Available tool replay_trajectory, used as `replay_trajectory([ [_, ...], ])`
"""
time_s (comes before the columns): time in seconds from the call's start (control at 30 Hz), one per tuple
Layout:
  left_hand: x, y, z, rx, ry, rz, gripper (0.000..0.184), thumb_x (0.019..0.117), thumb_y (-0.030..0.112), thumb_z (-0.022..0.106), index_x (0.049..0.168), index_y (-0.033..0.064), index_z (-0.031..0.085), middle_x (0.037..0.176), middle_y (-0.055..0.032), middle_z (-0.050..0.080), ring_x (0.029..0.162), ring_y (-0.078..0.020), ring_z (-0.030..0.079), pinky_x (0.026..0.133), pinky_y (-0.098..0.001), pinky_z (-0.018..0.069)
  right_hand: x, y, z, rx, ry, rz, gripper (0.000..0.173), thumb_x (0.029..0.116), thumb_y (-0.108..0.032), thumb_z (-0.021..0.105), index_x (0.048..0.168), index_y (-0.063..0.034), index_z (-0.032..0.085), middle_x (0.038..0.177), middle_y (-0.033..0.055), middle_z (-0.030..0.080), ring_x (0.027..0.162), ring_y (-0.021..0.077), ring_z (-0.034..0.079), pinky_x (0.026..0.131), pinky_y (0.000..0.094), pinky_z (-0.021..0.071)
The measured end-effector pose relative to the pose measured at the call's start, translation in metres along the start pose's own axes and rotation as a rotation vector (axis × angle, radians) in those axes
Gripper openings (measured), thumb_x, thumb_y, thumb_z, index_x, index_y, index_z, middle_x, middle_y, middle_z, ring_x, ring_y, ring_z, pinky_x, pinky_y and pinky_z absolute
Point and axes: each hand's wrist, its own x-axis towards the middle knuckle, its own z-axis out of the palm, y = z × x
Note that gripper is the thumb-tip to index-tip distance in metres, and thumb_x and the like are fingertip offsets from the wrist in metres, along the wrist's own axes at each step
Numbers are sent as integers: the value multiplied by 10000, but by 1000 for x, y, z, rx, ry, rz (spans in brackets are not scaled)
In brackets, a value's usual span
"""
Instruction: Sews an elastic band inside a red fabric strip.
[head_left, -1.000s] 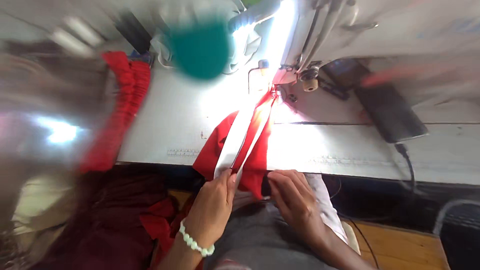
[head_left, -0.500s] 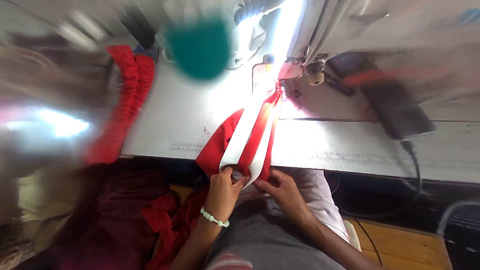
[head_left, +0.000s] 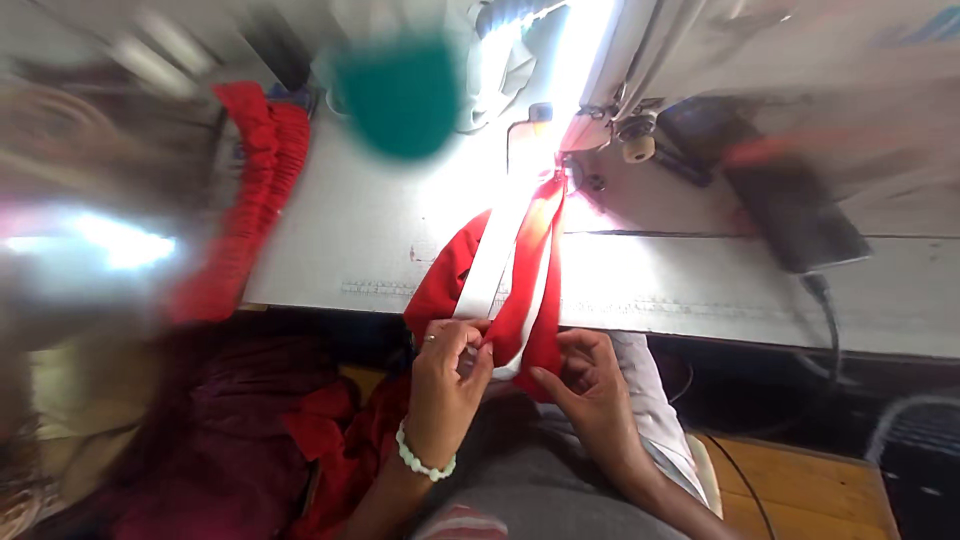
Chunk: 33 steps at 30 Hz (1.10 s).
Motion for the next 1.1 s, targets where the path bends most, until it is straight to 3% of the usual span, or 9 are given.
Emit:
replay_trajectory([
  [0.07, -1, 4, 0, 52, 53, 161, 72, 894, 45, 628, 851, -12, 638, 947, -160, 724, 1001, -199, 701, 901, -255, 552, 0, -2, 1, -16, -23, -95, 507, 855, -26, 725, 1311, 13, 506, 967, -7, 751, 827, 10, 715, 730, 173, 599],
  [0.2, -1, 9, 3, 76, 43, 302, 96, 951, 77, 595, 881, 20, 561, 749, -88, 573, 681, -104, 574, 650, -150, 484, 1, -6, -1, -93, -115, -235, 444, 912, -29, 681, 1341, 28, 582, 1137, 64, 740, 934, 5, 706, 817, 150, 581],
  [0.37, 2, 21, 0, -1, -83, 17, 333, 917, 310, 736, 984, -8, 666, 741, -50, 657, 660, -39, 607, 628, -156, 500, 1, -5, -2, -181, -111, -258, 221, 922, -61, 676, 1127, 16, 707, 1044, 60, 745, 913, -8, 692, 820, 123, 562],
  [0.5, 4, 30, -2, 75, -86, -70, 319, 836, 309, 781, 983, 37, 705, 783, -22, 698, 709, -41, 650, 658, -172, 530, -1, -6, 0, -194, -82, -235, 246, 913, -100, 703, 1129, 9, 661, 962, 34, 743, 817, -27, 683, 739, 114, 562],
  [0.63, 8, 33, -2, 94, -79, -188, 468, 836, 296, 769, 1186, 1, 673, 793, -27, 705, 684, -63, 660, 642, -215, 546, -1, -11, -2, -206, -48, -218, 346, 893, -125, 724, 1179, 16, 591, 848, 4, 712, 734, -41, 654, 682, 110, 549],
  [0.8, 17, 29, -13, -22, -218, -362, 208, 862, 241, 739, 947, 53, 713, 800, -1, 699, 722, 0, 650, 666, -169, 521, -1, -15, -4, -235, -47, -244, 380, 893, -121, 720, 1211, 29, 579, 813, -5, 689, 708, -44, 633, 662, 101, 534],
  [0.87, 16, 28, -11, 4, -174, -272, 160, 849, 210, 727, 864, 53, 702, 769, 1, 661, 716, -1, 619, 654, -157, 495, 1, -19, -3, -247, -57, -281, 374, 898, -104, 715, 1213, 33, 570, 819, 10, 702, 712, -39, 646, 674, 98, 538],
  [0.93, 13, 30, -4, 67, -79, -67, 131, 834, 164, 702, 815, 35, 697, 792, -47, 640, 775, -92, 615, 697, -215, 496, 3, -22, -1, -259, -64, -321, 372, 901, -96, 711, 1216, 34, 561, 827, 27, 713, 713, -29, 651, 679, 101, 535],
  [1.1, 8, 43, -1, 220, -2, 186, 94, 835, 140, 721, 862, 55, 692, 817, -67, 677, 772, -146, 648, 704, -244, 522, 2, -30, 1, -264, -79, -412, 349, 933, -84, 678, 1225, 31, 524, 857, 45, 701, 753, -24, 659, 716, 98, 542],
])
